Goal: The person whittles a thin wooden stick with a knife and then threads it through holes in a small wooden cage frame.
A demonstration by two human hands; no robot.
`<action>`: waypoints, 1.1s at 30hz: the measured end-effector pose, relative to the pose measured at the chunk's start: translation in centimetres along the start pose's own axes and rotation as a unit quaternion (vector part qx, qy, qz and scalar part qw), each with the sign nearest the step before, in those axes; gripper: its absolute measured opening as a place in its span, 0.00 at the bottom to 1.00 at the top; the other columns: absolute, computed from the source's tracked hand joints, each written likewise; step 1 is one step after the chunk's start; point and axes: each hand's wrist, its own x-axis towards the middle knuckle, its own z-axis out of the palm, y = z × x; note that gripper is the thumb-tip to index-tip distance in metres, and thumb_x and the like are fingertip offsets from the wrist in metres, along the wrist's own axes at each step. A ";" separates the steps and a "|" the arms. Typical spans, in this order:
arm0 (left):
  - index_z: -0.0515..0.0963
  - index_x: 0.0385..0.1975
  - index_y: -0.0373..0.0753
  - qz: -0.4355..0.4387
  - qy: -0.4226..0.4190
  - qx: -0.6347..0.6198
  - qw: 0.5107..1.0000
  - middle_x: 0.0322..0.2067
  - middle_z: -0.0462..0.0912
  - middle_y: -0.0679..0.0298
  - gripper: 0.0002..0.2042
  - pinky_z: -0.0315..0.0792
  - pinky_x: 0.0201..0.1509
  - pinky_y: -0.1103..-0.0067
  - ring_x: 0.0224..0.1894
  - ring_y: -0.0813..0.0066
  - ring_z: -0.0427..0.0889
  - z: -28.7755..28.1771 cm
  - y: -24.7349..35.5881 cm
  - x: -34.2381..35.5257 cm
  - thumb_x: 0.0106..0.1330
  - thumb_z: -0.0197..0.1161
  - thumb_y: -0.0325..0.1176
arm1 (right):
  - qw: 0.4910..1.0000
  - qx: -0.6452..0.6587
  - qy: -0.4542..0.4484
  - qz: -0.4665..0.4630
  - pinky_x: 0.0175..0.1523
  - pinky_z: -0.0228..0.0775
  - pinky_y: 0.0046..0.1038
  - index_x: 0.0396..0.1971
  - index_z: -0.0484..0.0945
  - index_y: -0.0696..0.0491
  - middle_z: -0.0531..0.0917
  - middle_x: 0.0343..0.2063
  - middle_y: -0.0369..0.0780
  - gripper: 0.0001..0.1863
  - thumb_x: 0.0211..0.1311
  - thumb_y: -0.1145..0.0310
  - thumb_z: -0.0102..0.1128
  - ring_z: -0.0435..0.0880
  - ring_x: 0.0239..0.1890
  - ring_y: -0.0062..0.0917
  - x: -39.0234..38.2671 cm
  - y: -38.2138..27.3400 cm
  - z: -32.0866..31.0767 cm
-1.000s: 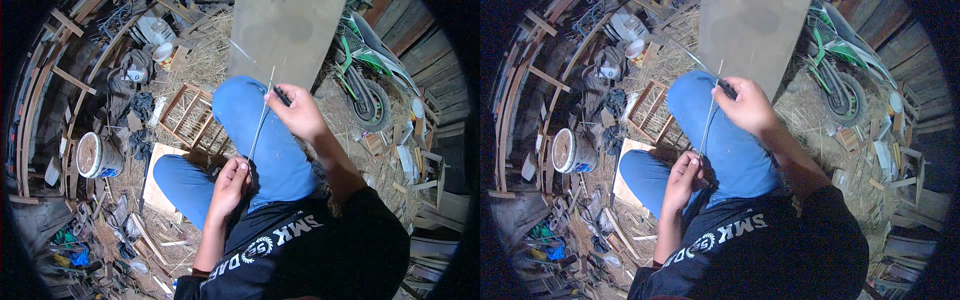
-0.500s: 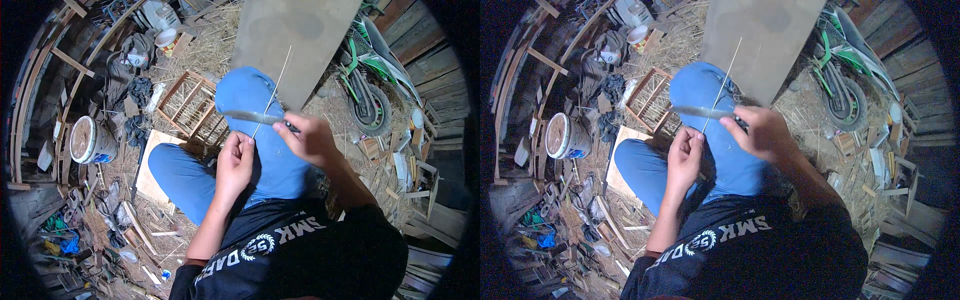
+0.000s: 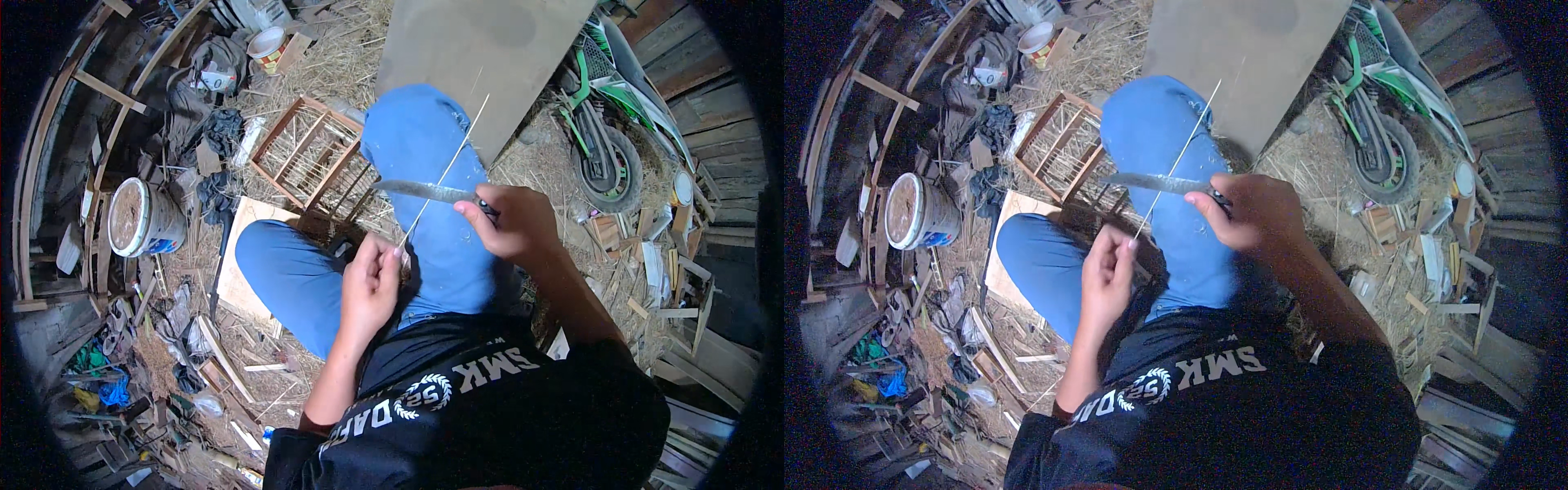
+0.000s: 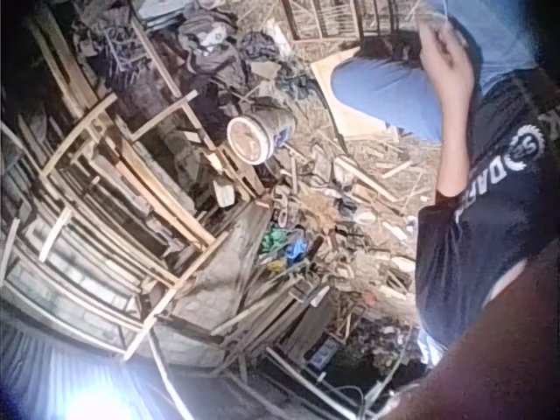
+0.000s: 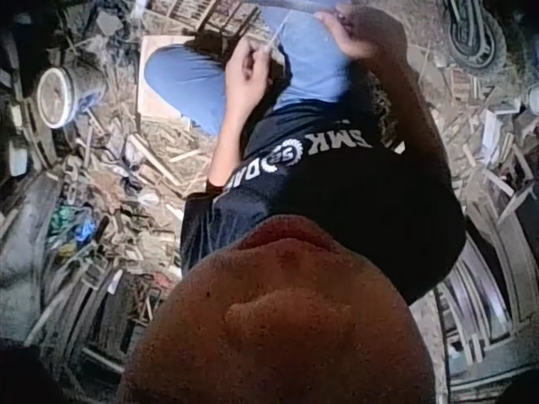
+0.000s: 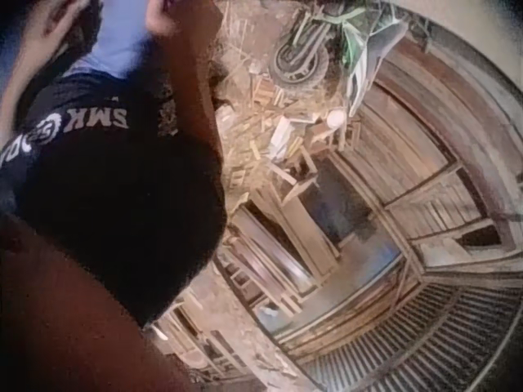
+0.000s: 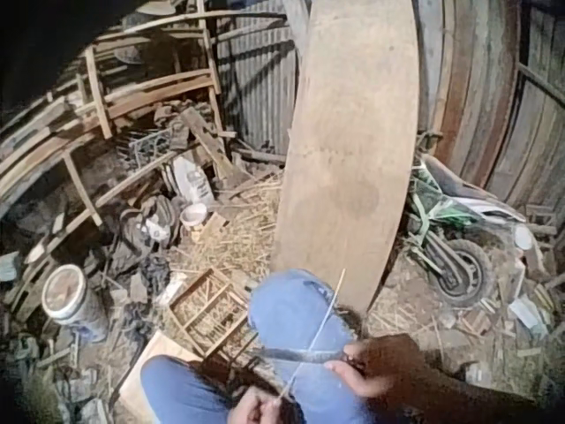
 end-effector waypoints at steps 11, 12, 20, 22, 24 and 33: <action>0.70 0.31 0.36 -0.054 0.001 0.042 0.998 0.21 0.65 0.76 0.08 0.54 0.26 0.84 0.25 0.90 0.60 -6.6 -2.9 -7.0 0.76 0.57 0.27 | 0.998 0.001 0.067 0.012 0.25 0.70 0.43 0.20 0.74 0.51 0.76 0.14 0.44 0.26 0.64 0.44 0.65 0.81 0.20 0.45 -0.6 1.3 0.8; 0.70 0.31 0.36 -0.056 0.013 0.057 0.997 0.21 0.65 0.76 0.08 0.54 0.26 0.84 0.24 0.90 0.60 -7.1 -2.9 -7.4 0.76 0.58 0.27 | 0.997 -0.001 0.071 0.012 0.25 0.70 0.43 0.20 0.74 0.51 0.76 0.14 0.44 0.26 0.64 0.44 0.65 0.81 0.20 0.45 -0.6 1.4 1.0; 0.71 0.32 0.35 0.034 0.059 0.143 0.987 0.18 0.71 0.66 0.07 0.59 0.22 0.82 0.21 0.87 0.65 -5.5 -2.6 -5.4 0.73 0.60 0.27 | 0.990 0.067 0.115 -0.042 0.25 0.68 0.44 0.20 0.74 0.52 0.75 0.14 0.44 0.23 0.64 0.48 0.67 0.79 0.19 0.45 -1.1 1.9 1.8; 0.73 0.33 0.35 0.071 0.050 0.139 0.987 0.18 0.73 0.59 0.05 0.62 0.22 0.78 0.17 0.79 0.69 -3.0 -1.1 -3.0 0.72 0.61 0.26 | 0.992 0.046 0.107 -0.055 0.24 0.67 0.44 0.20 0.74 0.51 0.75 0.14 0.44 0.23 0.64 0.49 0.67 0.79 0.19 0.45 -1.1 1.7 1.5; 0.74 0.34 0.34 0.095 0.043 0.143 0.984 0.20 0.76 0.55 0.04 0.68 0.24 0.76 0.18 0.68 0.75 -1.0 0.8 -0.9 0.72 0.60 0.26 | 0.992 0.028 0.100 -0.070 0.24 0.67 0.44 0.19 0.73 0.51 0.74 0.14 0.44 0.23 0.63 0.49 0.67 0.79 0.19 0.45 -0.7 1.1 1.1; 0.73 0.33 0.35 0.087 0.035 0.184 0.978 0.18 0.75 0.55 0.05 0.67 0.23 0.72 0.17 0.64 0.76 -1.8 -1.7 -1.0 0.72 0.60 0.27 | 1.000 0.007 0.019 0.023 0.26 0.65 0.39 0.19 0.73 0.54 0.73 0.14 0.44 0.24 0.66 0.50 0.65 0.77 0.19 0.42 -0.8 0.5 -0.4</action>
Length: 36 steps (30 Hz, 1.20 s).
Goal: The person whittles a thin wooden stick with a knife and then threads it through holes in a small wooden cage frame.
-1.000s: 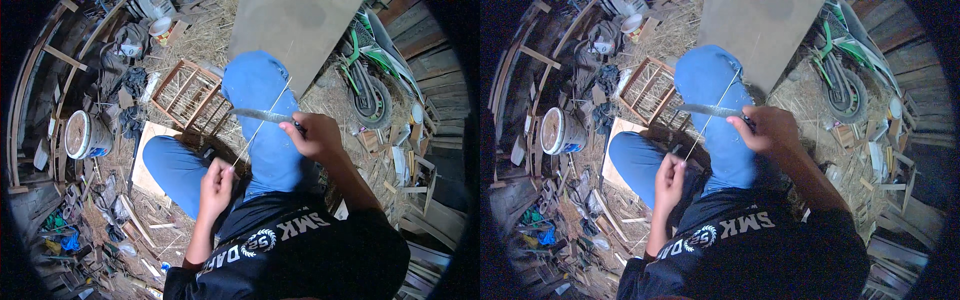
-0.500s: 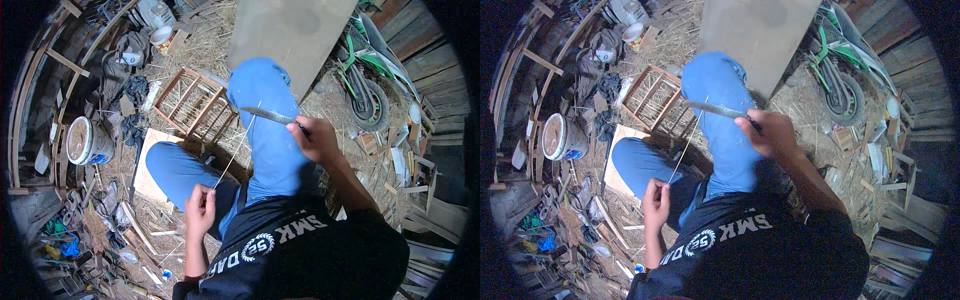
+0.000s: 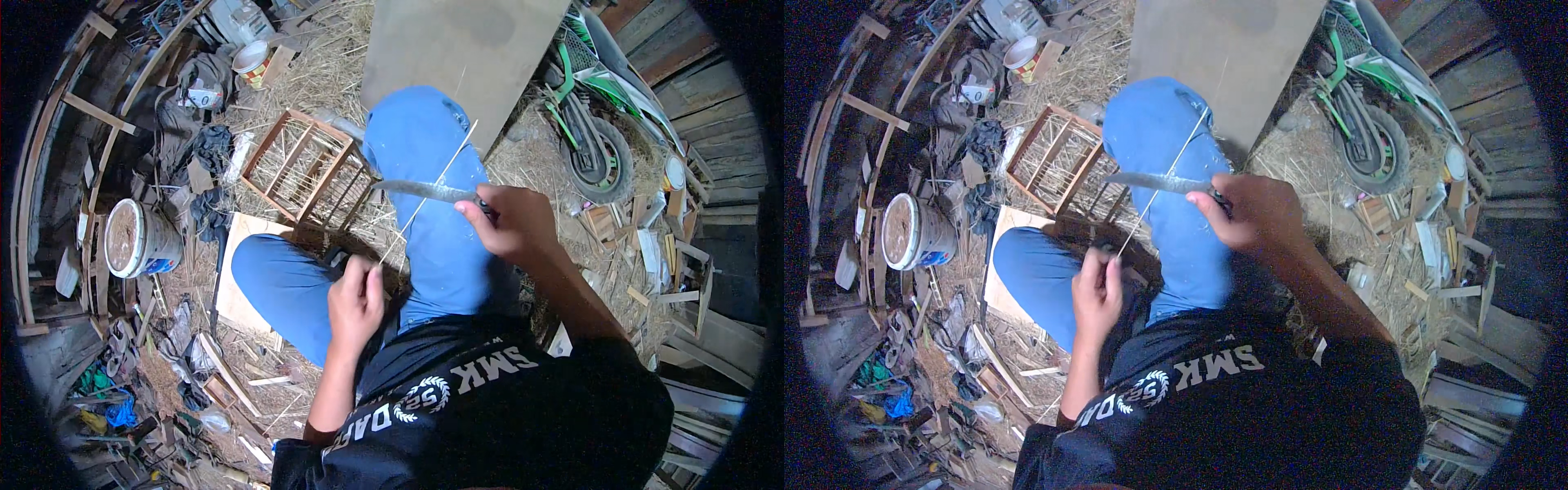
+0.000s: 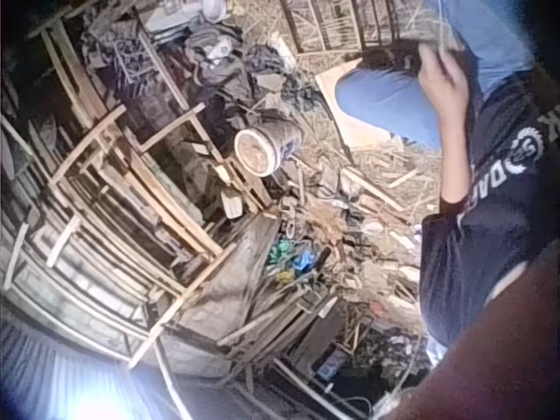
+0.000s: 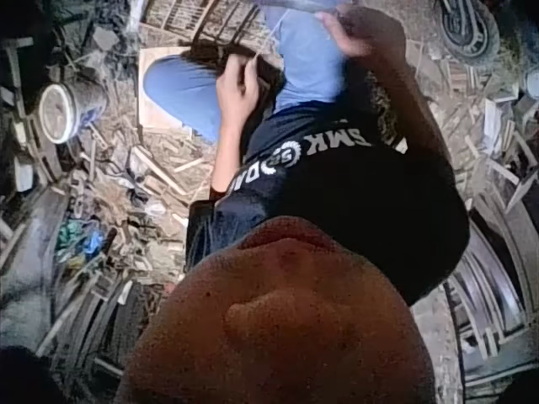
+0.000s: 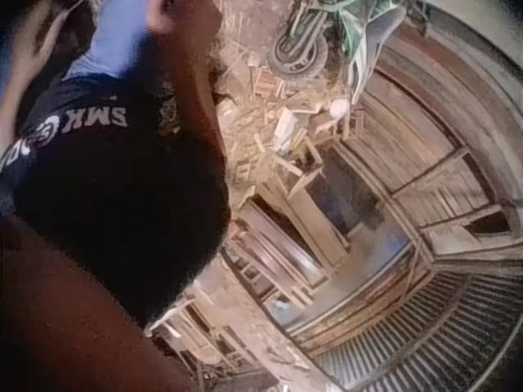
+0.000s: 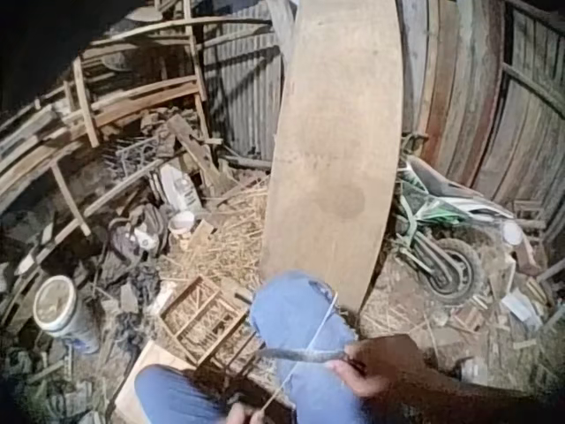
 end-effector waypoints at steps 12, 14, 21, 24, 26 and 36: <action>0.72 0.33 0.35 -0.041 -0.037 -0.040 0.998 0.20 0.68 0.71 0.06 0.58 0.24 0.83 0.22 0.88 0.63 -3.2 -2.4 -3.5 0.74 0.58 0.25 | 0.999 0.047 0.015 0.021 0.31 0.72 0.45 0.24 0.75 0.52 0.79 0.18 0.48 0.27 0.68 0.41 0.57 0.83 0.26 0.48 -0.7 2.5 0.7; 0.73 0.32 0.36 -0.011 -0.023 -0.048 0.998 0.15 0.68 0.67 0.06 0.57 0.20 0.81 0.16 0.85 0.63 -1.3 -0.8 -1.2 0.72 0.60 0.26 | 0.999 0.046 0.023 -0.016 0.26 0.63 0.40 0.21 0.72 0.54 0.71 0.13 0.45 0.23 0.67 0.51 0.63 0.75 0.18 0.44 -0.8 1.8 0.7; 0.72 0.31 0.35 0.038 -0.020 -0.092 0.995 0.16 0.72 0.60 0.06 0.62 0.20 0.78 0.15 0.78 0.68 2.2 2.6 3.2 0.72 0.60 0.26 | 1.000 0.003 -0.016 -0.002 0.25 0.63 0.39 0.19 0.75 0.53 0.74 0.14 0.45 0.23 0.66 0.50 0.65 0.77 0.19 0.43 -0.3 0.1 -0.8; 0.72 0.31 0.35 0.008 -0.042 -0.077 0.996 0.15 0.72 0.61 0.06 0.63 0.21 0.78 0.15 0.80 0.69 1.6 0.5 2.0 0.72 0.60 0.26 | 1.000 -0.028 -0.007 0.010 0.26 0.64 0.39 0.21 0.76 0.53 0.75 0.15 0.45 0.22 0.65 0.50 0.65 0.78 0.19 0.43 -0.7 0.1 -0.7; 0.73 0.31 0.36 -0.015 -0.041 -0.076 0.996 0.15 0.69 0.64 0.06 0.60 0.20 0.79 0.15 0.81 0.65 0.8 0.0 0.4 0.72 0.60 0.27 | 0.999 -0.030 0.029 0.021 0.26 0.65 0.39 0.22 0.77 0.53 0.75 0.15 0.44 0.22 0.65 0.50 0.65 0.78 0.20 0.43 -0.9 0.8 -0.3; 0.75 0.32 0.35 -0.101 -0.035 -0.083 0.991 0.19 0.70 0.72 0.05 0.57 0.22 0.83 0.21 0.89 0.64 -5.9 -5.0 -7.3 0.72 0.61 0.25 | 0.998 0.021 0.025 0.054 0.31 0.72 0.45 0.24 0.77 0.53 0.80 0.19 0.46 0.26 0.67 0.43 0.59 0.82 0.24 0.46 -1.2 2.4 -0.2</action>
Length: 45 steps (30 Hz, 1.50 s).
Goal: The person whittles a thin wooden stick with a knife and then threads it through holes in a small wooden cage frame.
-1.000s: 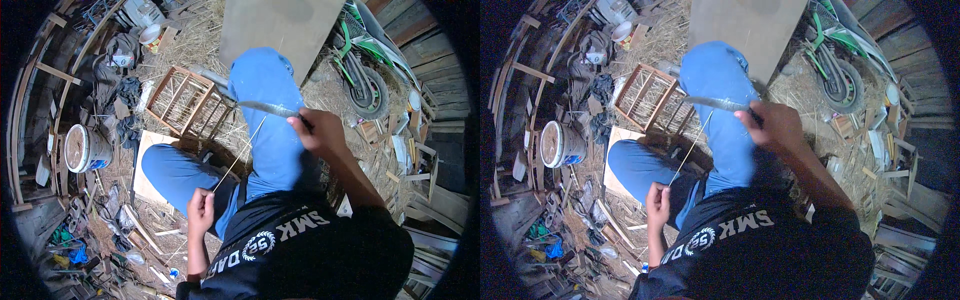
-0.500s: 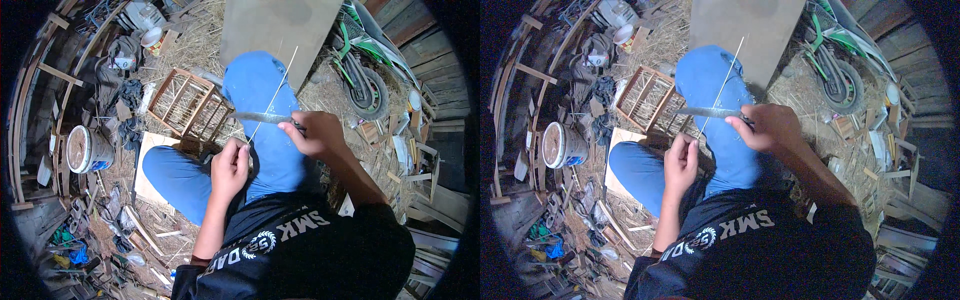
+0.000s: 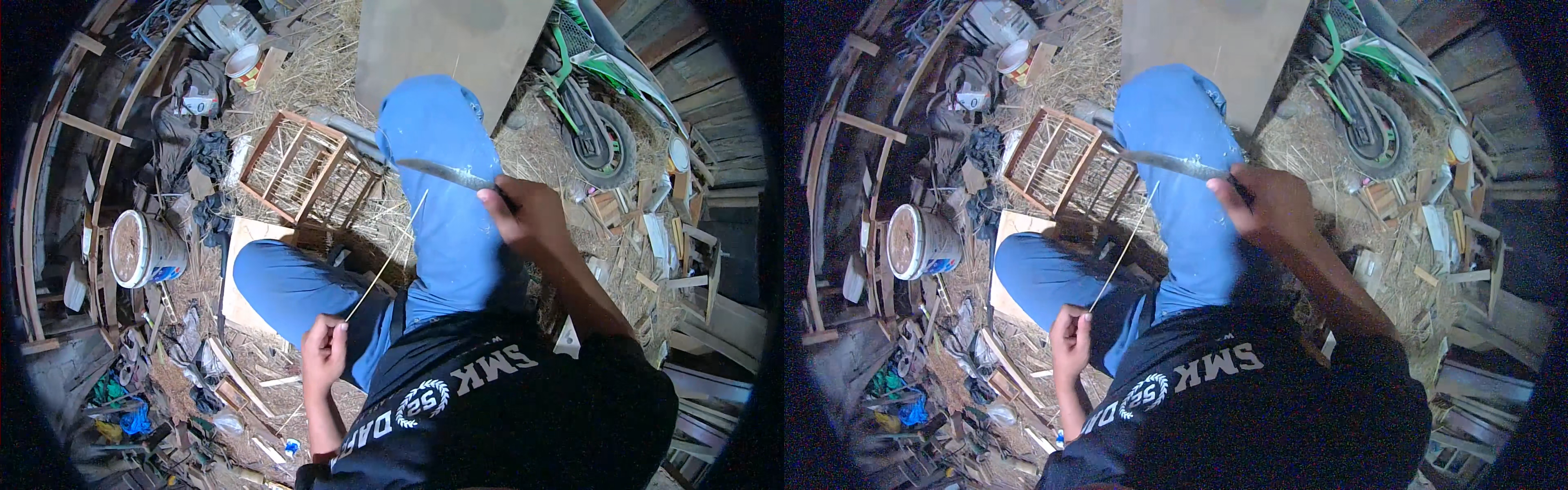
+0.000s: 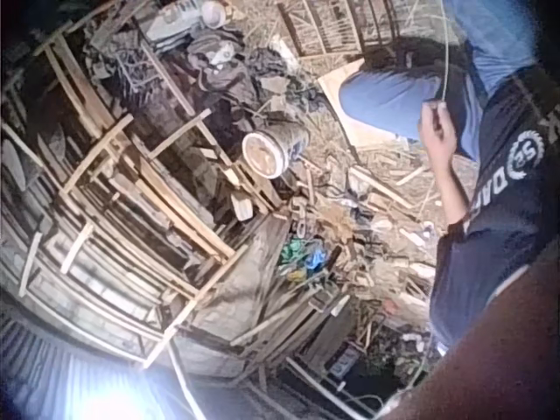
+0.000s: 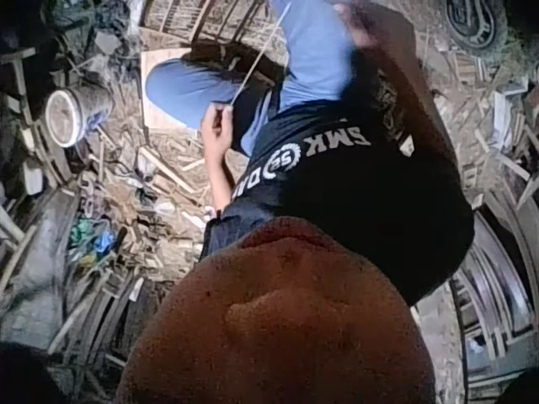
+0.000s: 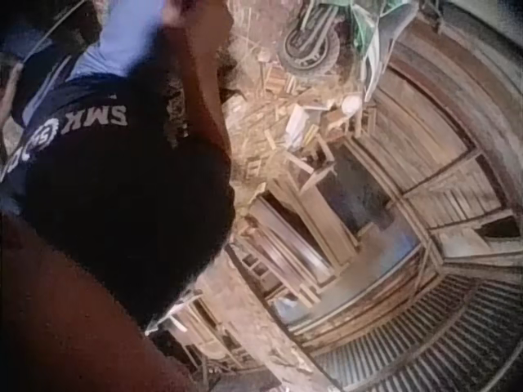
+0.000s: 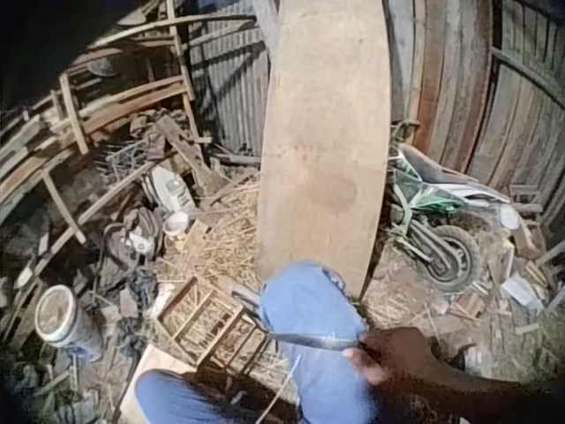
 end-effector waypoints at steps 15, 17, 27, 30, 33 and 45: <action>0.72 0.31 0.35 0.100 -0.058 -0.040 0.992 0.16 0.72 0.65 0.07 0.60 0.21 0.81 0.16 0.84 0.66 8.3 6.1 7.8 0.73 0.60 0.26 | 0.998 -0.031 0.008 -0.056 0.26 0.63 0.41 0.19 0.72 0.54 0.72 0.14 0.45 0.23 0.62 0.52 0.67 0.76 0.19 0.43 -0.2 -1.3 -0.2; 0.72 0.31 0.35 0.098 -0.060 -0.011 0.993 0.15 0.71 0.67 0.07 0.59 0.21 0.82 0.16 0.86 0.65 8.0 5.9 7.1 0.74 0.59 0.26 | 0.997 -0.045 0.024 -0.063 0.27 0.64 0.41 0.19 0.72 0.54 0.73 0.15 0.46 0.24 0.64 0.50 0.66 0.77 0.20 0.44 -0.2 -1.3 0.1; 0.75 0.32 0.35 0.036 0.047 0.095 0.994 0.16 0.68 0.70 0.05 0.56 0.21 0.82 0.19 0.88 0.62 0.9 0.9 0.2 0.73 0.59 0.24 | 1.000 -0.003 -0.011 0.002 0.31 0.70 0.47 0.21 0.76 0.53 0.78 0.17 0.48 0.28 0.66 0.42 0.59 0.81 0.24 0.48 0.2 -0.4 0.0; 0.76 0.32 0.34 0.024 0.071 0.105 0.992 0.16 0.72 0.64 0.04 0.61 0.22 0.80 0.17 0.82 0.66 -1.0 0.1 -0.9 0.71 0.61 0.24 | 0.999 0.038 -0.034 0.011 0.31 0.71 0.46 0.23 0.76 0.53 0.78 0.18 0.48 0.27 0.66 0.43 0.59 0.82 0.25 0.48 0.0 0.1 -0.2; 0.77 0.32 0.33 0.093 0.085 0.138 0.982 0.18 0.76 0.59 0.04 0.66 0.24 0.78 0.18 0.76 0.71 0.3 1.2 0.3 0.69 0.62 0.23 | 0.995 0.099 -0.003 -0.005 0.31 0.71 0.45 0.23 0.76 0.53 0.79 0.19 0.49 0.25 0.67 0.45 0.60 0.82 0.25 0.48 -0.1 0.3 0.4; 0.76 0.32 0.35 0.196 0.054 0.126 0.971 0.20 0.78 0.54 0.03 0.70 0.24 0.70 0.19 0.59 0.79 7.5 6.3 6.6 0.68 0.63 0.23 | 0.997 -0.022 -0.001 -0.071 0.25 0.69 0.45 0.17 0.75 0.52 0.77 0.14 0.47 0.27 0.64 0.44 0.64 0.81 0.20 0.48 0.4 -1.8 -0.3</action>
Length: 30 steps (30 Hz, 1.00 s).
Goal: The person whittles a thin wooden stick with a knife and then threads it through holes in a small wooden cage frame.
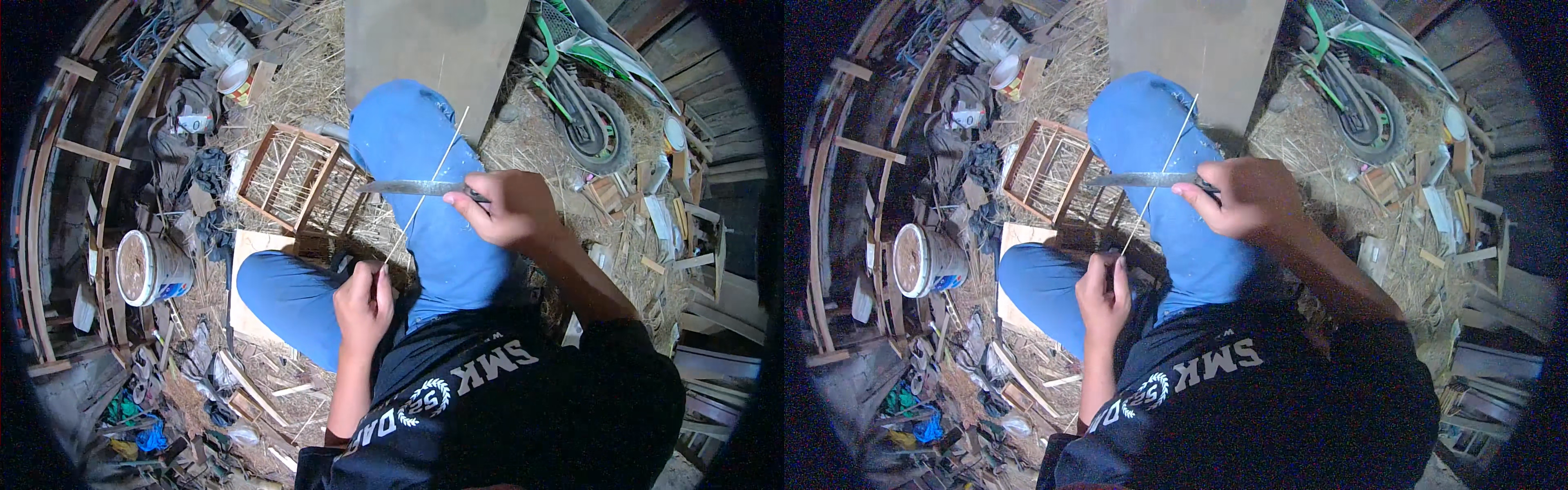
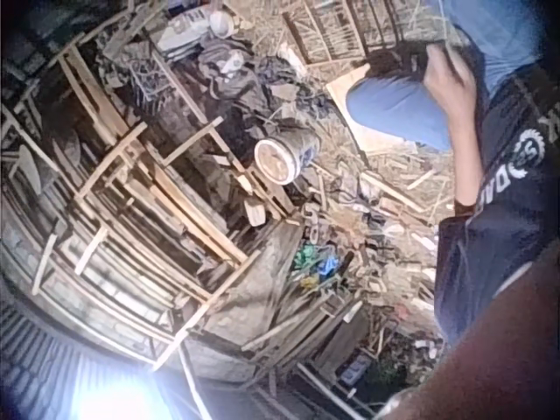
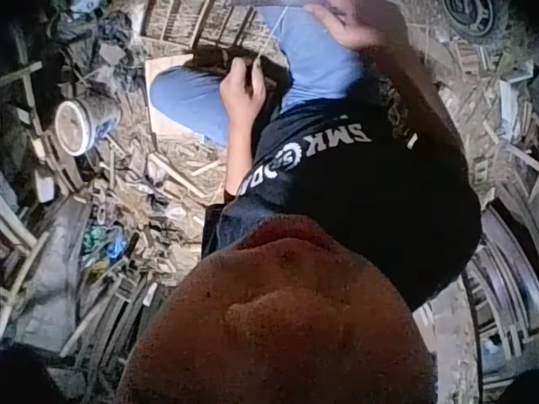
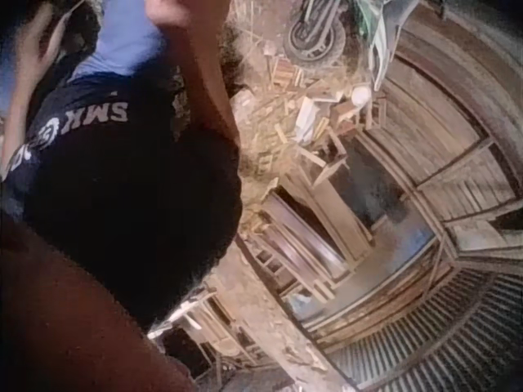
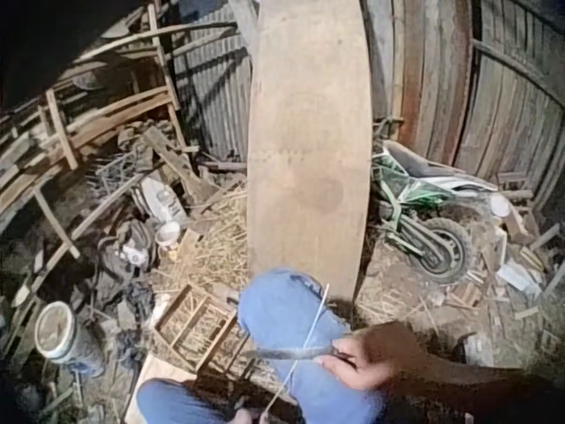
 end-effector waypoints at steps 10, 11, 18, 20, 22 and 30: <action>0.76 0.31 0.34 -0.079 -0.036 0.027 0.996 0.22 0.79 0.51 0.04 0.71 0.26 0.70 0.21 0.54 0.80 -3.0 -2.3 -4.5 0.68 0.62 0.23 | 0.999 0.003 0.029 0.020 0.24 0.68 0.44 0.16 0.74 0.52 0.76 0.13 0.46 0.28 0.64 0.44 0.64 0.80 0.19 0.47 -0.7 0.6 0.4; 0.76 0.31 0.34 -0.082 -0.034 0.026 0.996 0.22 0.79 0.51 0.04 0.71 0.27 0.70 0.21 0.54 0.80 -3.4 -2.4 -5.1 0.68 0.62 0.23 | 0.999 0.011 0.032 0.024 0.24 0.68 0.44 0.17 0.73 0.52 0.76 0.14 0.47 0.27 0.64 0.44 0.64 0.80 0.20 0.48 -0.7 0.6 0.4; 0.75 0.30 0.32 -0.106 -0.020 0.045 0.993 0.21 0.79 0.53 0.04 0.69 0.25 0.74 0.18 0.65 0.76 -5.7 -2.7 -7.4 0.69 0.61 0.22 | 0.998 0.029 0.037 0.032 0.26 0.66 0.40 0.22 0.77 0.55 0.75 0.16 0.49 0.23 0.67 0.50 0.65 0.78 0.21 0.47 -0.9 0.8 0.5; 0.75 0.30 0.32 -0.119 -0.013 0.044 0.992 0.19 0.78 0.54 0.05 0.67 0.24 0.76 0.17 0.72 0.73 -6.8 -3.4 -8.1 0.69 0.60 0.21 | 0.998 0.043 0.035 0.017 0.26 0.66 0.40 0.24 0.79 0.55 0.75 0.17 0.50 0.22 0.68 0.51 0.64 0.77 0.21 0.47 -0.8 1.0 0.4; 0.74 0.31 0.32 -0.116 -0.028 0.026 0.992 0.19 0.75 0.61 0.05 0.64 0.24 0.79 0.19 0.79 0.70 -7.3 -3.3 -8.3 0.71 0.59 0.23 | 0.996 0.077 0.046 0.011 0.27 0.66 0.39 0.25 0.80 0.55 0.74 0.18 0.51 0.21 0.69 0.53 0.63 0.77 0.20 0.44 -0.8 0.8 0.3; 0.70 0.35 0.40 -0.223 -0.095 -0.270 0.932 0.26 0.65 0.78 0.06 0.55 0.30 0.87 0.27 0.91 0.61 -4.1 -1.0 -6.1 0.78 0.55 0.28 | 0.918 0.367 -0.010 0.146 0.38 0.75 0.32 0.34 0.83 0.60 0.86 0.26 0.46 0.23 0.73 0.51 0.59 0.85 0.29 0.27 0.9 0.1 0.3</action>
